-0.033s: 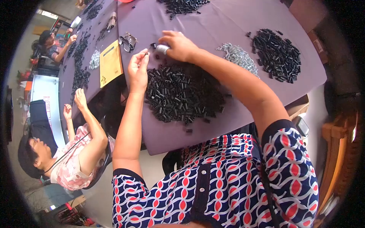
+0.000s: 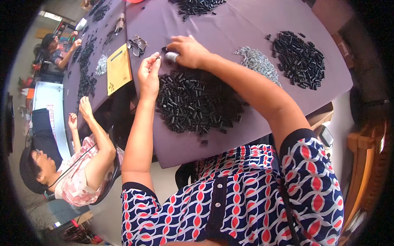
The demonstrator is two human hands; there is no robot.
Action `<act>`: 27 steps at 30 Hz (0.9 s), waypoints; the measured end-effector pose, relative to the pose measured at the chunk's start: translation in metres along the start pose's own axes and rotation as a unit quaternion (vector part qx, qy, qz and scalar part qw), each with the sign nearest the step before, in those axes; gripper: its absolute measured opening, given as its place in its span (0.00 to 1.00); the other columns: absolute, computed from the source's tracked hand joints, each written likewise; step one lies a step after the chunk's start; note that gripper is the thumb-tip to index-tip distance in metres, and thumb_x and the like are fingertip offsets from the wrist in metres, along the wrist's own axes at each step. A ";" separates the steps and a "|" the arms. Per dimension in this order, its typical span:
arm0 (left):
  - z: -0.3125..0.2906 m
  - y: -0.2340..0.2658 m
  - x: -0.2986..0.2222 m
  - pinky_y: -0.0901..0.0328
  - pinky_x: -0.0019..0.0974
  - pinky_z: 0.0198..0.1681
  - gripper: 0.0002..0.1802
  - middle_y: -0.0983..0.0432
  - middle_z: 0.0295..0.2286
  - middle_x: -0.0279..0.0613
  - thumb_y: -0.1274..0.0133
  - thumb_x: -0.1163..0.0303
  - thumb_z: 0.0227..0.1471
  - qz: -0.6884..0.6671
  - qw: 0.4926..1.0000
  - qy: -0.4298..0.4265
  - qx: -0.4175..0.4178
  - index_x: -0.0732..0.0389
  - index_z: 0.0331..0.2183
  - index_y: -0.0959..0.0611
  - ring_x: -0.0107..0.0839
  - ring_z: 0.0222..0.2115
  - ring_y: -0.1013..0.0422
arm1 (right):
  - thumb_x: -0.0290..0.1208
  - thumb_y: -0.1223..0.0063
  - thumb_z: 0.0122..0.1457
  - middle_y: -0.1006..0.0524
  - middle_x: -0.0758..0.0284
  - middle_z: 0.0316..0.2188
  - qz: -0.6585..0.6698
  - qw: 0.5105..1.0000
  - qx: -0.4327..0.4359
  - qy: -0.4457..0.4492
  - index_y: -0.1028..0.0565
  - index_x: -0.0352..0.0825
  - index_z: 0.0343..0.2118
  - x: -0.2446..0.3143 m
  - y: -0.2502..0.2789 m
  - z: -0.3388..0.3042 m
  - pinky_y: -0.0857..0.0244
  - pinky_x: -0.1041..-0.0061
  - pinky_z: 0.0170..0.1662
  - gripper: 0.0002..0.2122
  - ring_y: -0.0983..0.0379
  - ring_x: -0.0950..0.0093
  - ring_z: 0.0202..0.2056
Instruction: Sorting and assembling small hardware components at a workbench.
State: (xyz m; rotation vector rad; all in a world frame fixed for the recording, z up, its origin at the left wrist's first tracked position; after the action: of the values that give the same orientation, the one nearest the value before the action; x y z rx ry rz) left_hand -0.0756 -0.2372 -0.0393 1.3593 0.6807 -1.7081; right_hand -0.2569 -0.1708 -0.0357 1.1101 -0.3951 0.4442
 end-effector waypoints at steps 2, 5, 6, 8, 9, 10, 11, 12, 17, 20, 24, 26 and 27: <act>0.004 0.001 0.004 0.35 0.29 0.52 0.09 0.23 0.44 0.42 0.47 0.74 0.60 -0.033 0.999 0.003 -0.013 0.67 0.42 0.22 0.24 0.43 0.28 | 0.37 0.46 0.59 0.30 0.57 0.58 0.026 0.997 0.047 0.061 0.26 0.35 0.52 0.013 -0.009 0.004 0.49 0.57 0.64 0.19 0.40 0.57 0.62; 0.002 0.010 0.007 0.34 0.28 0.49 0.10 0.23 0.42 0.39 0.46 0.73 0.59 -0.064 0.997 0.029 -0.019 0.67 0.42 0.22 0.23 0.41 0.28 | 0.30 0.47 0.58 0.26 0.57 0.53 0.120 0.989 0.066 0.053 0.26 0.33 0.51 0.029 -0.013 -0.001 0.45 0.61 0.64 0.18 0.38 0.58 0.61; 0.000 0.011 0.005 0.34 0.27 0.47 0.09 0.23 0.40 0.38 0.47 0.73 0.60 -0.062 0.997 0.038 -0.017 0.67 0.41 0.22 0.23 0.40 0.28 | 0.30 0.46 0.58 0.24 0.56 0.50 0.121 0.990 0.036 0.061 0.25 0.32 0.49 0.027 -0.015 -0.004 0.41 0.63 0.61 0.16 0.34 0.58 0.57; -0.005 0.009 0.000 0.33 0.28 0.47 0.08 0.22 0.39 0.40 0.47 0.74 0.60 -0.057 0.997 0.041 -0.010 0.66 0.41 0.22 0.24 0.39 0.27 | 0.31 0.46 0.58 0.24 0.56 0.48 0.144 0.987 0.045 0.051 0.24 0.31 0.47 0.026 -0.011 -0.011 0.40 0.63 0.59 0.15 0.32 0.57 0.55; -0.009 0.009 -0.003 0.32 0.29 0.47 0.08 0.21 0.39 0.41 0.48 0.74 0.60 -0.052 0.998 0.041 -0.004 0.66 0.41 0.22 0.25 0.38 0.26 | 0.31 0.46 0.58 0.23 0.56 0.46 0.166 0.984 0.055 0.044 0.23 0.31 0.45 0.028 -0.009 -0.015 0.39 0.63 0.58 0.14 0.30 0.57 0.53; -0.015 0.008 -0.006 0.32 0.29 0.46 0.07 0.20 0.38 0.42 0.48 0.74 0.60 -0.047 0.998 0.049 0.002 0.66 0.40 0.23 0.25 0.38 0.25 | 0.30 0.46 0.58 0.22 0.57 0.43 0.165 0.984 0.040 0.053 0.23 0.30 0.41 0.032 -0.009 -0.021 0.37 0.62 0.55 0.12 0.29 0.57 0.49; -0.020 0.009 -0.007 0.32 0.29 0.46 0.07 0.20 0.38 0.42 0.48 0.74 0.60 -0.047 0.998 0.049 0.001 0.66 0.40 0.23 0.25 0.38 0.26 | 0.30 0.46 0.58 0.22 0.57 0.43 0.165 0.984 0.038 0.054 0.23 0.30 0.41 0.035 -0.007 -0.025 0.37 0.62 0.55 0.12 0.29 0.57 0.49; -0.025 0.009 -0.009 0.32 0.29 0.46 0.07 0.20 0.38 0.42 0.48 0.74 0.60 -0.047 0.998 0.049 0.001 0.66 0.40 0.23 0.25 0.38 0.26 | 0.30 0.45 0.57 0.22 0.57 0.42 0.176 0.982 0.048 0.052 0.22 0.30 0.41 0.039 -0.006 -0.029 0.36 0.62 0.54 0.11 0.28 0.57 0.48; -0.048 0.004 -0.018 0.33 0.27 0.46 0.06 0.22 0.37 0.38 0.48 0.75 0.60 -0.056 0.997 0.042 -0.010 0.66 0.39 0.22 0.22 0.38 0.28 | 0.29 0.44 0.56 0.22 0.58 0.40 0.186 0.979 0.061 0.056 0.22 0.31 0.39 0.052 0.001 -0.044 0.36 0.62 0.53 0.10 0.28 0.58 0.46; -0.056 0.010 -0.021 0.33 0.27 0.47 0.05 0.22 0.38 0.38 0.48 0.75 0.60 -0.056 0.998 0.041 -0.014 0.65 0.39 0.22 0.22 0.38 0.28 | 0.28 0.45 0.56 0.22 0.57 0.43 0.208 0.974 0.076 0.056 0.21 0.31 0.40 0.059 0.004 -0.047 0.36 0.63 0.54 0.10 0.28 0.58 0.48; -0.042 0.027 -0.013 0.35 0.28 0.48 0.09 0.23 0.39 0.38 0.46 0.73 0.59 -0.005 0.994 -0.033 -0.105 0.67 0.41 0.22 0.24 0.40 0.28 | 0.28 0.45 0.58 0.25 0.56 0.51 0.178 0.980 0.040 0.083 0.21 0.31 0.41 0.053 0.031 -0.058 0.37 0.64 0.57 0.10 0.30 0.58 0.53; -0.024 0.049 -0.003 0.35 0.29 0.50 0.14 0.24 0.41 0.40 0.46 0.72 0.59 0.003 0.986 -0.047 -0.159 0.69 0.44 0.23 0.25 0.42 0.29 | 0.29 0.44 0.58 0.25 0.57 0.51 0.167 0.984 0.008 0.058 0.21 0.32 0.41 0.048 0.050 -0.062 0.37 0.64 0.57 0.10 0.30 0.58 0.53; -0.015 0.055 -0.001 0.35 0.30 0.50 0.14 0.24 0.40 0.40 0.46 0.72 0.59 0.016 0.984 -0.047 -0.171 0.70 0.45 0.23 0.25 0.41 0.29 | 0.27 0.44 0.57 0.26 0.57 0.52 0.164 0.986 0.005 0.037 0.21 0.33 0.42 0.043 0.056 -0.062 0.38 0.65 0.58 0.10 0.31 0.58 0.54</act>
State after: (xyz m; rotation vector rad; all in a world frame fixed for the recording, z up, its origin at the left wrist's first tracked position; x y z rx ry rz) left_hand -0.0205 -0.2527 -0.0384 1.0387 0.8482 -1.5343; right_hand -0.2447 -0.0863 0.0050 1.0376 -0.5144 0.7767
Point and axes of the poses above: each hand's wrist, its own z-axis towards the middle knuckle, its own y-axis out of the back of the hand, x = y × z, the point moved 1 cm from there along z, towards the middle knuckle
